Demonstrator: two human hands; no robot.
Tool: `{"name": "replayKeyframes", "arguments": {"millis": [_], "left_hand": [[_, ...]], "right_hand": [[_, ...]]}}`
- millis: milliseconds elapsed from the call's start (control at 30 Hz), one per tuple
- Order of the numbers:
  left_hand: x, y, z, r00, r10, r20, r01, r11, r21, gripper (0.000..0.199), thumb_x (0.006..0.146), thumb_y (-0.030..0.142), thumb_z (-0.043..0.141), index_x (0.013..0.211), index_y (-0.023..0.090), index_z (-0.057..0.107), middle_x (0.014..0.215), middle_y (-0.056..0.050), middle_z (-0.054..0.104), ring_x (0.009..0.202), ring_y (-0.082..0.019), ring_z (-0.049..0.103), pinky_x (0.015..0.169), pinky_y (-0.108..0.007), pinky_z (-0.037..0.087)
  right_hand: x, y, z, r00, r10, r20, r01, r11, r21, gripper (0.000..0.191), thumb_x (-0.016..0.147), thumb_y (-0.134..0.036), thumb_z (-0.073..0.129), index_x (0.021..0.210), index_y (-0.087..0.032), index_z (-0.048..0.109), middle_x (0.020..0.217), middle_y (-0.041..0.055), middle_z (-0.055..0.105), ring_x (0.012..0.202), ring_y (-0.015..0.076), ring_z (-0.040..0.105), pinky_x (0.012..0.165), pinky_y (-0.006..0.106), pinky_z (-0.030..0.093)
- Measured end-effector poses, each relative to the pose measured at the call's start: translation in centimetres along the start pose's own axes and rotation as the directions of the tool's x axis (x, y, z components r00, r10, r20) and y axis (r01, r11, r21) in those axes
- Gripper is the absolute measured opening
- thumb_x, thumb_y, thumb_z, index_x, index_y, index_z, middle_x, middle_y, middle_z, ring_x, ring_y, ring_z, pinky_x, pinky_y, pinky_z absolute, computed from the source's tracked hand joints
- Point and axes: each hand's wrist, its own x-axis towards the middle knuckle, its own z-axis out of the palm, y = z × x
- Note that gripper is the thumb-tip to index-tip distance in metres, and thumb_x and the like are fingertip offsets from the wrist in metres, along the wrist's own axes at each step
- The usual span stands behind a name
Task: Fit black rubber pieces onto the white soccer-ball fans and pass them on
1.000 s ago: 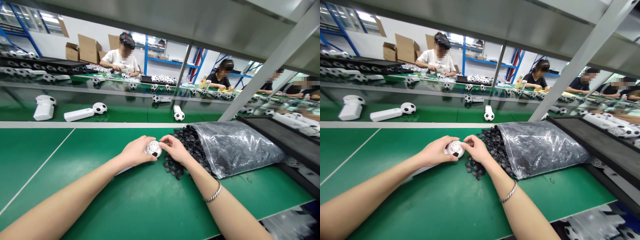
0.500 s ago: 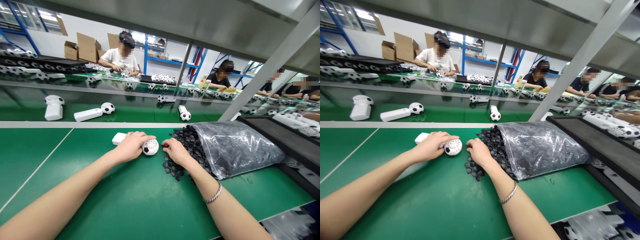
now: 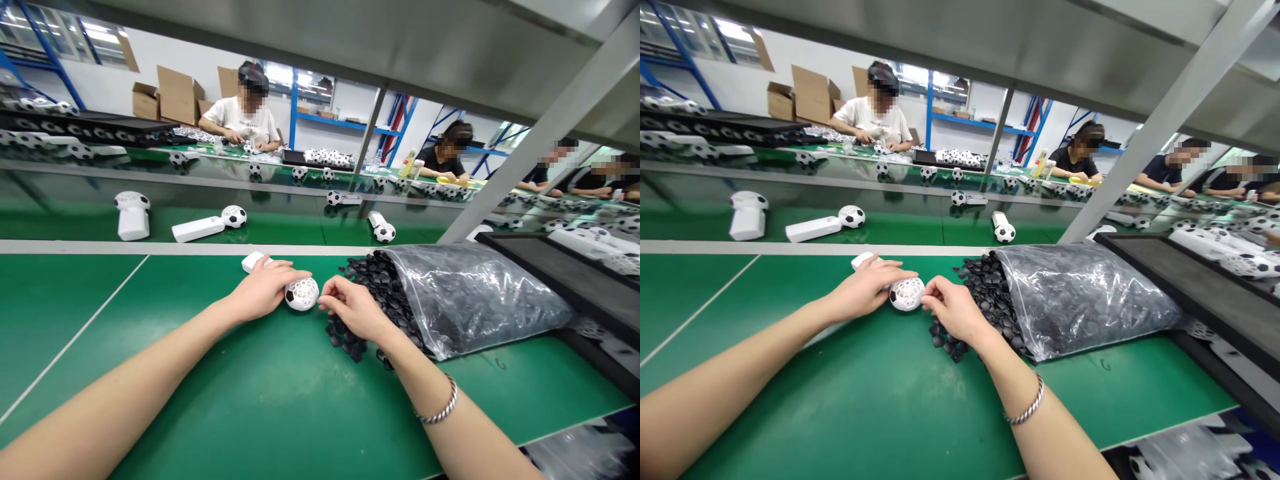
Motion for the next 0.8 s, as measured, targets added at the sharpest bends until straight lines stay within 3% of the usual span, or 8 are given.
{"name": "replayKeyframes", "arguments": {"millis": [100,267,367,533,700,800], "left_hand": [[-0.1,0.2,-0.2,0.999,0.006,0.039,-0.005,1.000,-0.013,0.064,0.065,0.008,0.045,0.124,0.033,0.039,0.122,-0.001,0.052,0.121,-0.025,0.035,0.100,-0.049,0.020],[-0.1,0.4,-0.3,0.999,0.002,0.053,0.000,0.999,-0.034,0.066,0.064,0.016,0.052,0.126,0.031,0.037,0.123,-0.004,0.049,0.122,-0.028,0.033,0.101,-0.050,0.018],[0.0,0.5,-0.3,0.999,-0.006,0.054,0.008,0.999,-0.041,0.065,0.065,0.025,0.058,0.126,0.031,0.036,0.123,-0.004,0.049,0.122,-0.028,0.032,0.101,-0.050,0.017],[0.1,0.8,-0.3,0.998,-0.035,0.055,0.039,0.997,-0.067,0.073,0.061,0.053,0.064,0.125,0.030,0.039,0.122,-0.006,0.051,0.121,-0.031,0.032,0.100,-0.052,0.016],[0.1,1.1,-0.2,0.998,-0.048,0.029,0.050,0.996,-0.072,0.069,0.064,0.059,0.060,0.123,0.029,0.041,0.122,-0.006,0.051,0.121,-0.030,0.033,0.100,-0.051,0.016],[0.1,1.1,-0.1,0.998,-0.065,0.024,0.066,0.995,-0.072,0.068,0.064,0.060,0.059,0.123,0.029,0.042,0.123,-0.006,0.051,0.121,-0.030,0.033,0.101,-0.051,0.016]], "right_hand": [[-0.1,-0.4,0.4,0.999,-0.005,0.047,0.002,0.998,0.070,0.013,0.082,-0.018,0.047,0.093,-0.020,0.053,0.081,0.0008,0.060,0.073,0.0121,0.059,0.065,0.024,0.049],[-0.2,-0.6,0.2,0.999,-0.043,0.005,0.043,0.999,-0.022,0.022,0.083,-0.014,0.042,0.099,-0.019,0.057,0.093,0.0039,0.058,0.075,0.0110,0.061,0.070,0.024,0.051],[-0.3,-0.7,0.0,0.999,-0.032,-0.041,0.031,0.999,-0.037,0.018,0.085,-0.016,0.040,0.092,-0.019,0.056,0.088,0.0036,0.058,0.074,0.0111,0.061,0.070,0.025,0.051],[-0.4,-1.2,0.1,0.993,0.019,-0.116,-0.015,0.999,0.030,0.009,0.087,-0.023,0.038,0.087,-0.020,0.047,0.080,0.0018,0.060,0.075,0.0126,0.061,0.066,0.026,0.050],[-0.3,-1.1,0.3,0.970,-0.159,-0.184,0.121,0.973,-0.198,0.004,0.080,-0.021,0.052,0.079,-0.020,0.056,0.081,0.0018,0.056,0.075,0.0129,0.053,0.070,0.026,0.044],[-0.3,-0.7,1.0,0.986,-0.106,-0.129,0.096,0.992,-0.081,0.004,0.079,-0.022,0.054,0.079,-0.019,0.056,0.076,0.0000,0.057,0.068,0.0115,0.053,0.064,0.023,0.044]]}}
